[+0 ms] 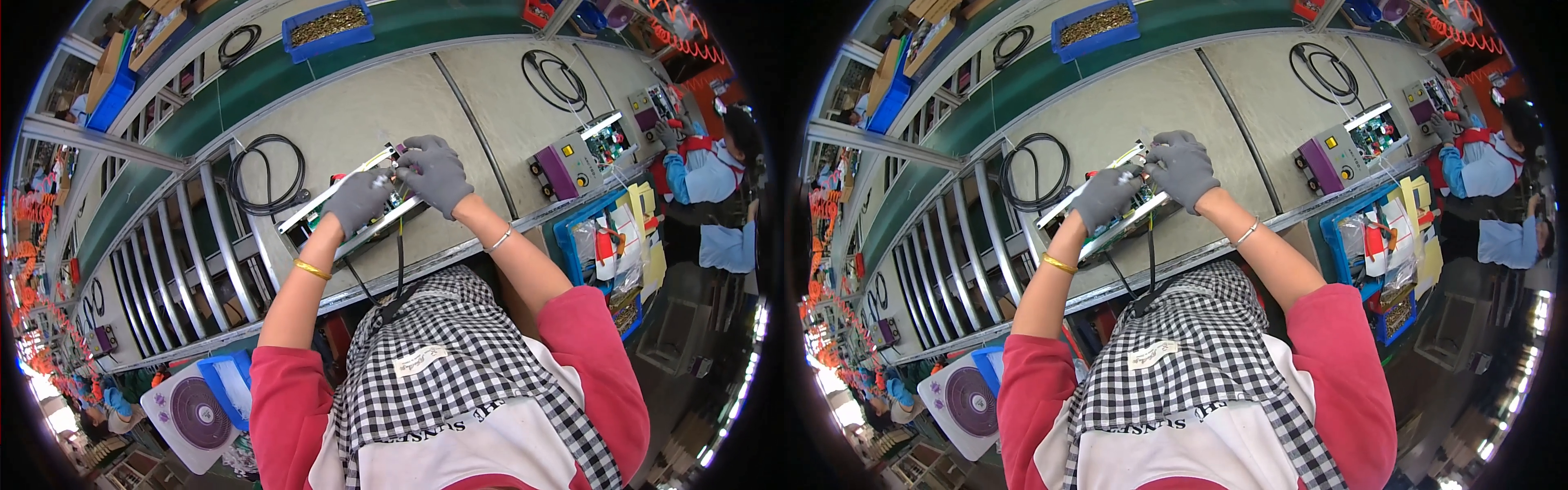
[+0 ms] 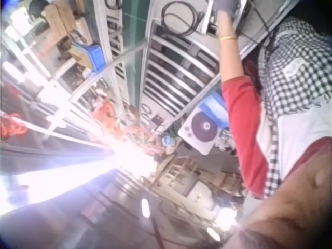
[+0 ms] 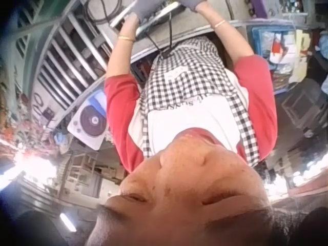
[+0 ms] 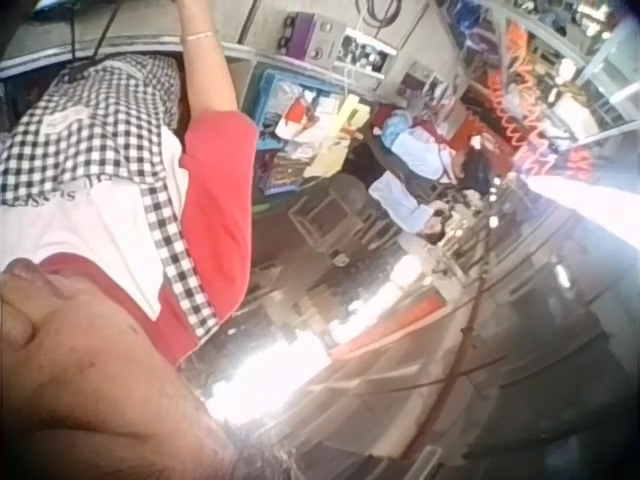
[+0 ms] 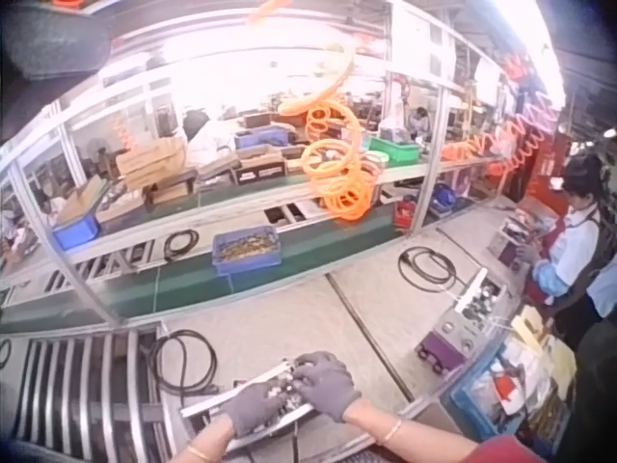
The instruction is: Assembling an electronic device by connecting wires to a circuit board and securing them with zip ties on an assembly line.
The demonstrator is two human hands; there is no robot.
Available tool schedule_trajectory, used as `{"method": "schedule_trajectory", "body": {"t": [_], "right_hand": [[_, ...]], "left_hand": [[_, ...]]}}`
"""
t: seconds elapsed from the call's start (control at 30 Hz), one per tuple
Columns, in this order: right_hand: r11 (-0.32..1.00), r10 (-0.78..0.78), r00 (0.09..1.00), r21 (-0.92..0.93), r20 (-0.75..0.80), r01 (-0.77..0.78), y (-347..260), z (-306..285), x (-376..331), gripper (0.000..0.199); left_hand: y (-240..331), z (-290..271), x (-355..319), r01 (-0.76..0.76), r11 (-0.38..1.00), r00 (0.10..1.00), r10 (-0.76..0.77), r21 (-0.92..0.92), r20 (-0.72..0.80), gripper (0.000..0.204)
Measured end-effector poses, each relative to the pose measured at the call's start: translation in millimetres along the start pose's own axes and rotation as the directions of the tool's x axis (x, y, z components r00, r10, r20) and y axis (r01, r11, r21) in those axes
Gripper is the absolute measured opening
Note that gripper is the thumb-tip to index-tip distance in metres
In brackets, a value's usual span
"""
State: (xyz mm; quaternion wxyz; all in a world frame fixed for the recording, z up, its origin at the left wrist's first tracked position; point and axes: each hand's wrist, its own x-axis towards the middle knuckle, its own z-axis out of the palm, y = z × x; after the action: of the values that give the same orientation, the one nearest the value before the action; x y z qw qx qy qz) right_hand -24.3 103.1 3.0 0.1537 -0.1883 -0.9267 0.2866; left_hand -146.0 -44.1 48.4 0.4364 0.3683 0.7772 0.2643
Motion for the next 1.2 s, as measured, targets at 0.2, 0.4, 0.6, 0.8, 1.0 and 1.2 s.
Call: {"method": "schedule_trajectory", "body": {"t": [0.2, 0.4, 0.6, 0.8, 1.0, 1.2], "right_hand": [[1.000, -0.028, 0.999, -0.011, -0.021, 0.028, 3, -10, -6, 0.017], [0.958, -0.186, 0.983, -0.223, 0.001, 0.182, 0, -16, -21, 0.015], [0.900, -0.131, 0.973, -0.388, 0.190, 0.197, -22, -25, -8, 0.013], [0.708, 0.211, 0.930, -0.703, 0.300, 0.066, -33, -3, 12, 0.019], [0.832, 0.027, 0.998, -0.555, 0.064, 0.013, -20, 21, 1, 0.020], [0.914, -0.069, 0.994, -0.406, -0.089, 0.027, -12, 21, -10, 0.019]], "left_hand": [[-12, 18, -3, -0.045, 0.960, 0.989, 0.082, 0.277, -0.124, 0.049], [-6, 12, 14, -0.039, 0.987, 0.991, 0.059, 0.159, -0.123, 0.043], [-14, 5, 33, 0.029, 0.995, 0.994, -0.039, 0.094, 0.102, 0.035], [-20, 10, 34, -0.054, 0.995, 0.998, 0.055, -0.080, 0.002, 0.030], [-39, 18, 39, -0.169, 0.977, 0.959, 0.193, 0.128, -0.209, 0.035], [-20, 13, 33, -0.025, 0.995, 0.986, 0.008, -0.097, -0.169, 0.041]]}}
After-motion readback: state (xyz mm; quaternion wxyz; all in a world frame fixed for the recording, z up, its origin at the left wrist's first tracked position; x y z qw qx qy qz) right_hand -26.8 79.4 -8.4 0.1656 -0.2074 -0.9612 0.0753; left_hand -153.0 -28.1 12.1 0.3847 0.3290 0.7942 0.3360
